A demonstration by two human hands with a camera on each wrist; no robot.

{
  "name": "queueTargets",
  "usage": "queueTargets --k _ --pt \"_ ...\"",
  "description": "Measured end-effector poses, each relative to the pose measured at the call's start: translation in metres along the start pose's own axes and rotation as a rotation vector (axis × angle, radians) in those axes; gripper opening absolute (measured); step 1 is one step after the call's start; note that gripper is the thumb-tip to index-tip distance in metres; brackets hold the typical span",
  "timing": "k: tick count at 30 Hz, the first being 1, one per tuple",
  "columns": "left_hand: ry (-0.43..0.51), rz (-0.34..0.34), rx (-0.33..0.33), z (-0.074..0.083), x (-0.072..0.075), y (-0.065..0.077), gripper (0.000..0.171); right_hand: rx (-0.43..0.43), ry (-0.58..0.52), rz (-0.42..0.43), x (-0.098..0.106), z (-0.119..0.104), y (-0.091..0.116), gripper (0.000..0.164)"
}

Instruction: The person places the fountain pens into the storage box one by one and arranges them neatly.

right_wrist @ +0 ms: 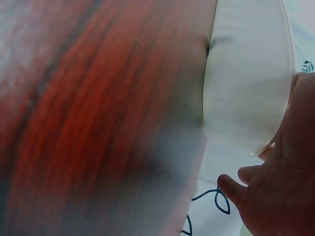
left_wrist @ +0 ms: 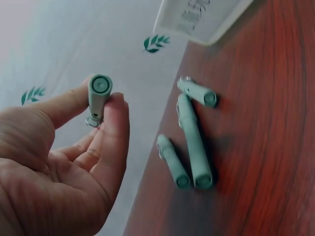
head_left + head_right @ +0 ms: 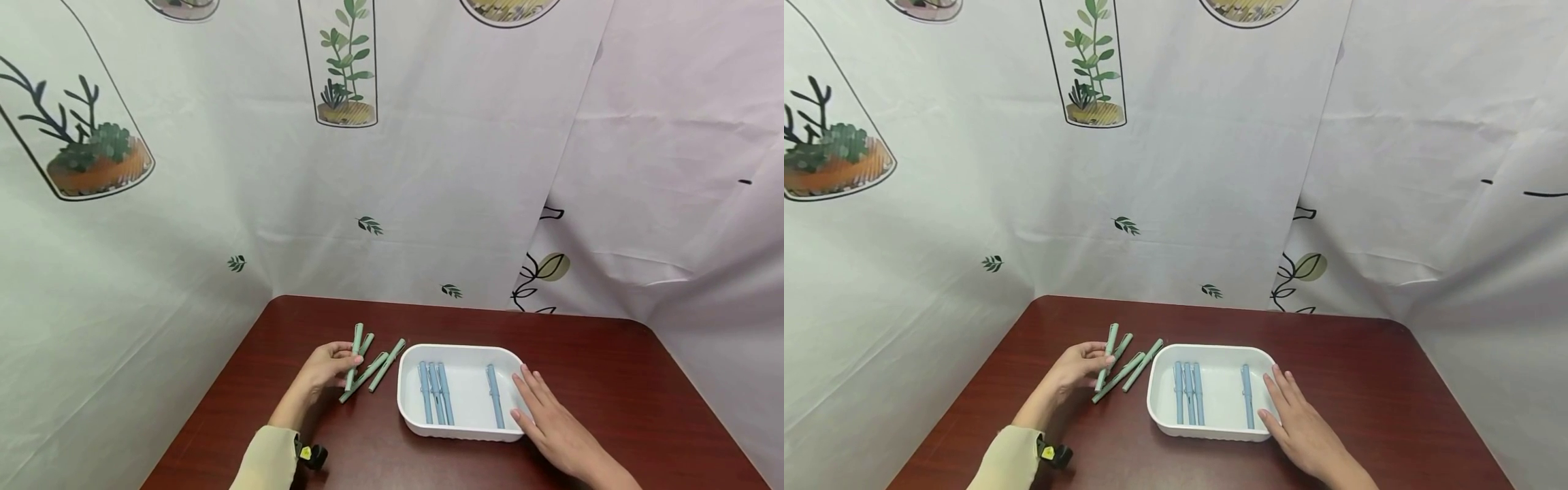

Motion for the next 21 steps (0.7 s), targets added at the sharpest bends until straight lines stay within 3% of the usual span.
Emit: queueTargets --k 11,17,21 --pt "0.082 -0.187 -0.034 0.018 -0.036 0.010 0.056 -0.067 -0.037 -0.050 -0.004 0.004 0.001 0.062" --pt "0.155 -0.311 -0.055 0.022 -0.056 0.014 0.057 -0.092 -0.062 -0.067 -0.005 0.006 0.001 0.063" --pt "0.173 -0.354 -0.069 0.023 -0.067 0.015 0.058 -0.111 -0.066 -0.084 -0.006 0.007 0.001 0.064"
Point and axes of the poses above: each hand's wrist, its own y-axis away from the middle knuckle, its own x-axis out of the back of the hand, z = x × y, the point moved 6 cm from there along -y, towards the middle knuckle, and after that the axes turned 9 degrees about x, right-handed, at the moved point
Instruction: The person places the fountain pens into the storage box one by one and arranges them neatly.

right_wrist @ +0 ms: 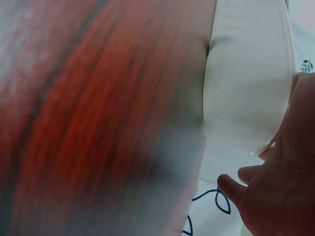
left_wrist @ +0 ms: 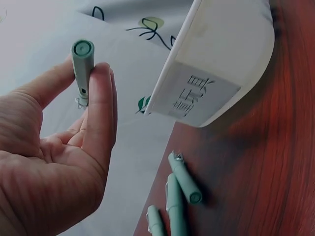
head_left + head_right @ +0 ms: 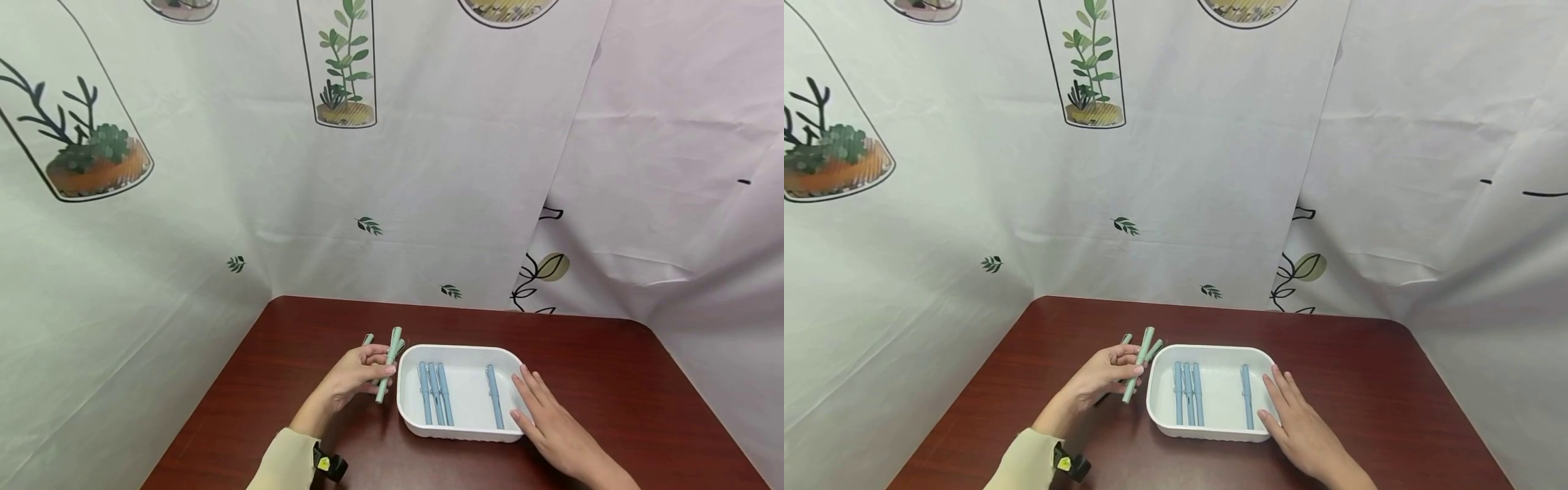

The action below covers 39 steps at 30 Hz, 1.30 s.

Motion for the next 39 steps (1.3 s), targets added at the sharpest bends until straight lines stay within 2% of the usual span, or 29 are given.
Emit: queueTargets --k 4,11,14,23,39 --pt "-0.001 -0.008 0.001 -0.002 -0.009 -0.003 0.058 -0.006 0.004 -0.004 0.000 0.000 0.000 0.064" --pt "-0.001 -0.077 -0.001 -0.002 -0.028 -0.006 0.067 0.005 0.002 0.006 0.001 -0.001 0.000 0.063" --pt "0.001 -0.083 -0.004 0.000 -0.036 -0.007 0.070 0.011 0.003 0.010 0.002 -0.002 0.000 0.063" --pt "-0.019 -0.014 -0.020 0.006 -0.055 -0.014 0.058 0.032 0.011 0.023 0.003 -0.003 0.000 0.063" --pt "-0.080 0.062 0.028 0.006 -0.082 -0.030 0.052 0.014 0.002 0.001 0.003 -0.003 -0.002 0.063"
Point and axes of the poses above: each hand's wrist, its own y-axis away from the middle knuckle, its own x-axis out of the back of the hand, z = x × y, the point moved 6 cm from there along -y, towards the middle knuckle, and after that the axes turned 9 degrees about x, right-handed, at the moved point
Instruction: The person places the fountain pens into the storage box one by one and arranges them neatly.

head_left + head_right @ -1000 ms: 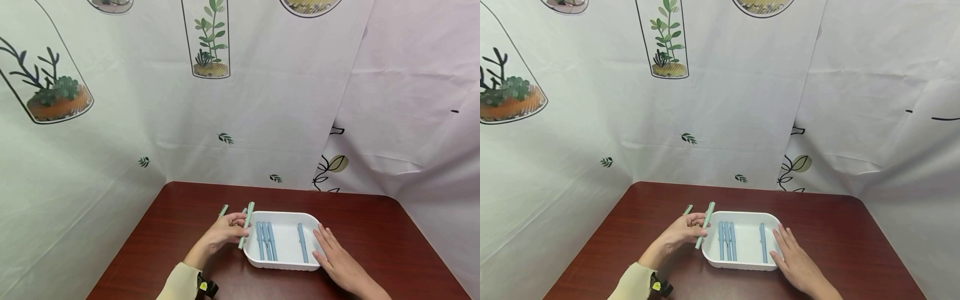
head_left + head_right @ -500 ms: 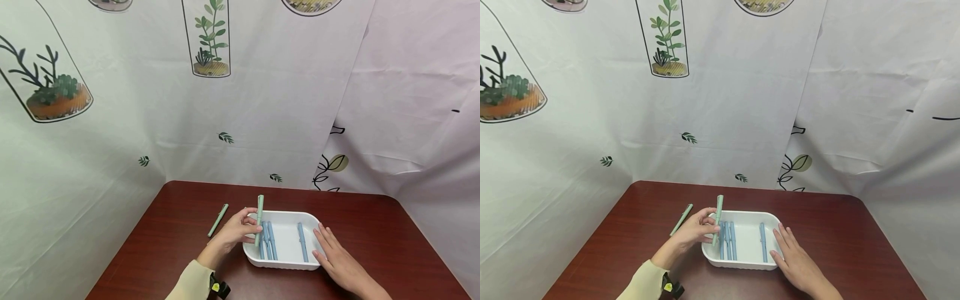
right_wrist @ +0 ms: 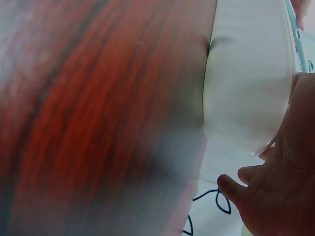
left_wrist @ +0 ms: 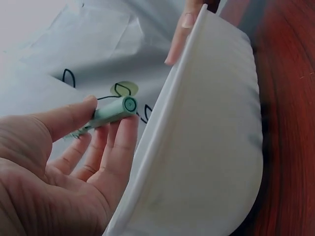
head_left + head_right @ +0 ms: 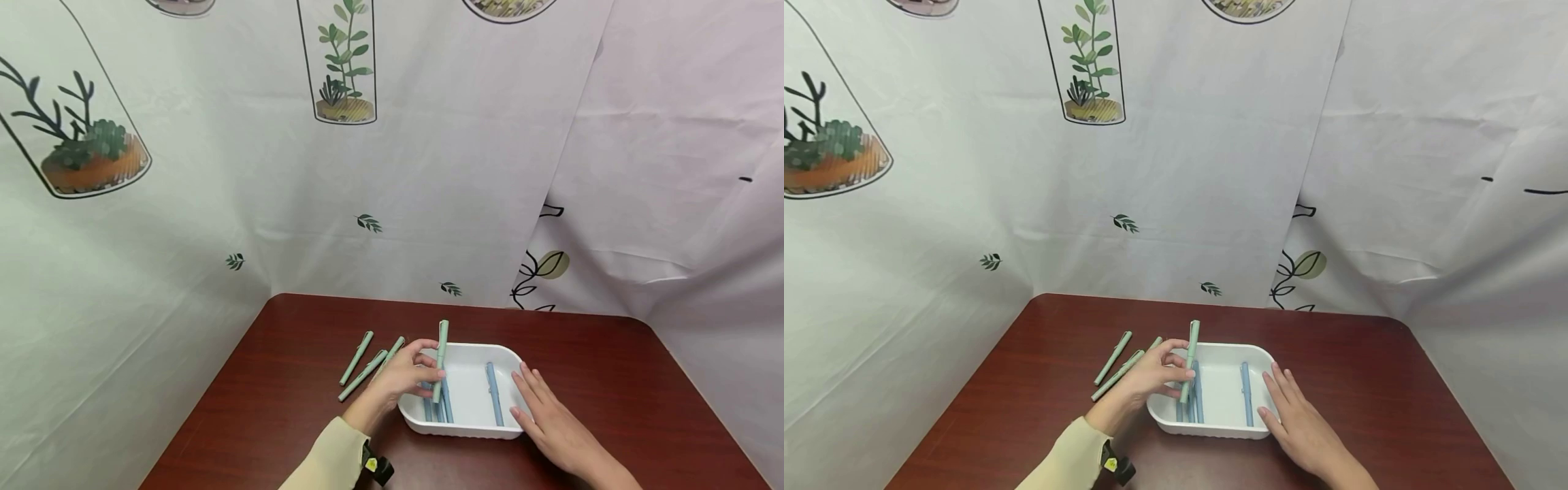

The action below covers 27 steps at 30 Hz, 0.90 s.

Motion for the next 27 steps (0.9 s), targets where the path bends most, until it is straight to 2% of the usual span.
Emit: queueTargets --k 15,27 --pt "0.008 0.020 0.047 -0.008 -0.034 -0.013 0.050 0.016 0.003 0.014 0.000 0.000 0.001 0.062" --pt "0.004 0.029 0.047 -0.013 -0.050 -0.017 0.050 0.002 0.008 0.011 0.000 0.000 0.001 0.063"
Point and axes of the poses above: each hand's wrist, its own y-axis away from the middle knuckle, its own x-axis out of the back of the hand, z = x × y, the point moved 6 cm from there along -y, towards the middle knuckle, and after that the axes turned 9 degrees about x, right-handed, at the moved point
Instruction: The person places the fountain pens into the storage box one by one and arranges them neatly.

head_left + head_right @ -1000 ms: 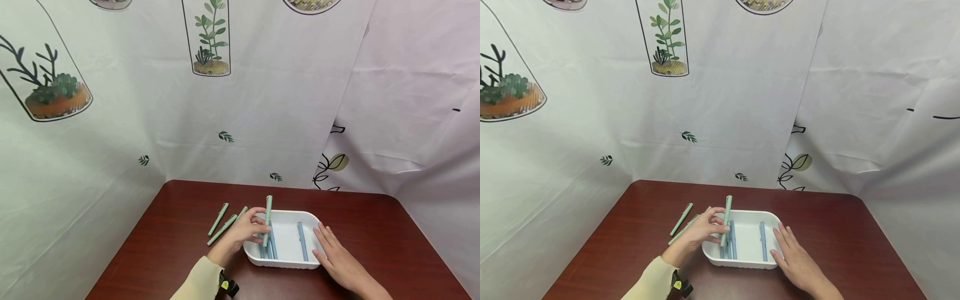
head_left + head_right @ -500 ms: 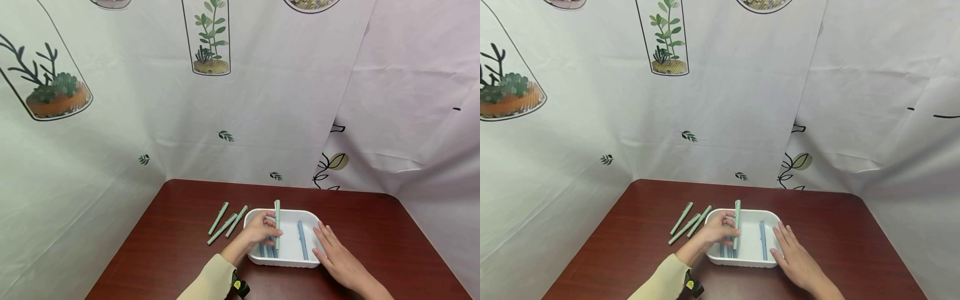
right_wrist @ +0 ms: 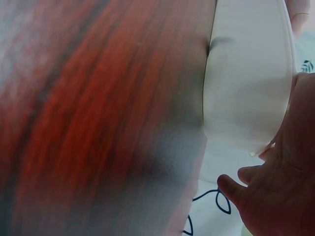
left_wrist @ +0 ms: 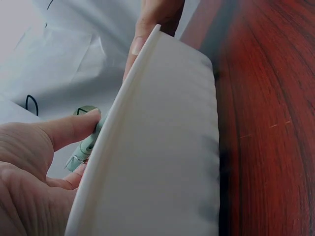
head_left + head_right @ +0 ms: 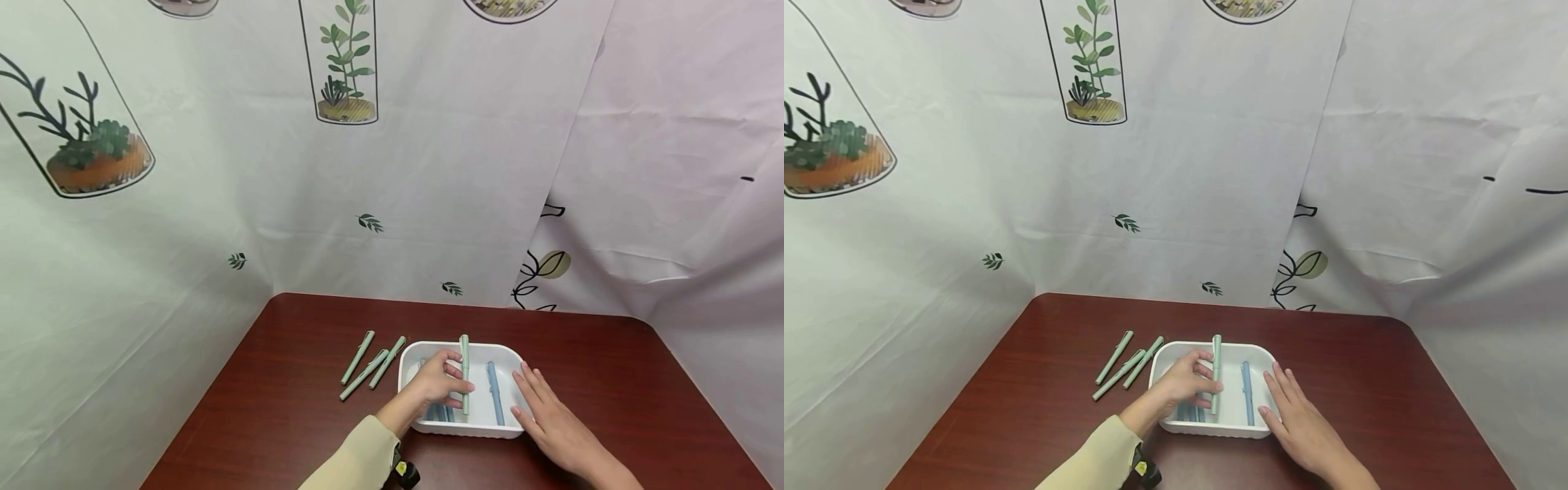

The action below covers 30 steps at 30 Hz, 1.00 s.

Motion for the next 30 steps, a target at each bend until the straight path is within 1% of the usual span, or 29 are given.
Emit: queueTargets --k 9,13,22,30 --pt "-0.033 0.002 0.013 -0.005 -0.011 -0.004 0.047 -0.017 -0.007 -0.017 -0.001 0.002 0.000 0.063" --pt "-0.062 0.013 0.013 -0.006 -0.015 -0.005 0.046 -0.010 -0.007 -0.008 -0.001 0.002 0.000 0.062" --pt "-0.075 0.026 0.023 -0.008 -0.024 -0.007 0.046 0.035 -0.009 0.019 -0.001 0.001 0.000 0.062" --pt "-0.092 0.038 0.053 -0.010 -0.031 -0.010 0.044 0.027 -0.011 0.020 -0.001 0.001 0.001 0.062"
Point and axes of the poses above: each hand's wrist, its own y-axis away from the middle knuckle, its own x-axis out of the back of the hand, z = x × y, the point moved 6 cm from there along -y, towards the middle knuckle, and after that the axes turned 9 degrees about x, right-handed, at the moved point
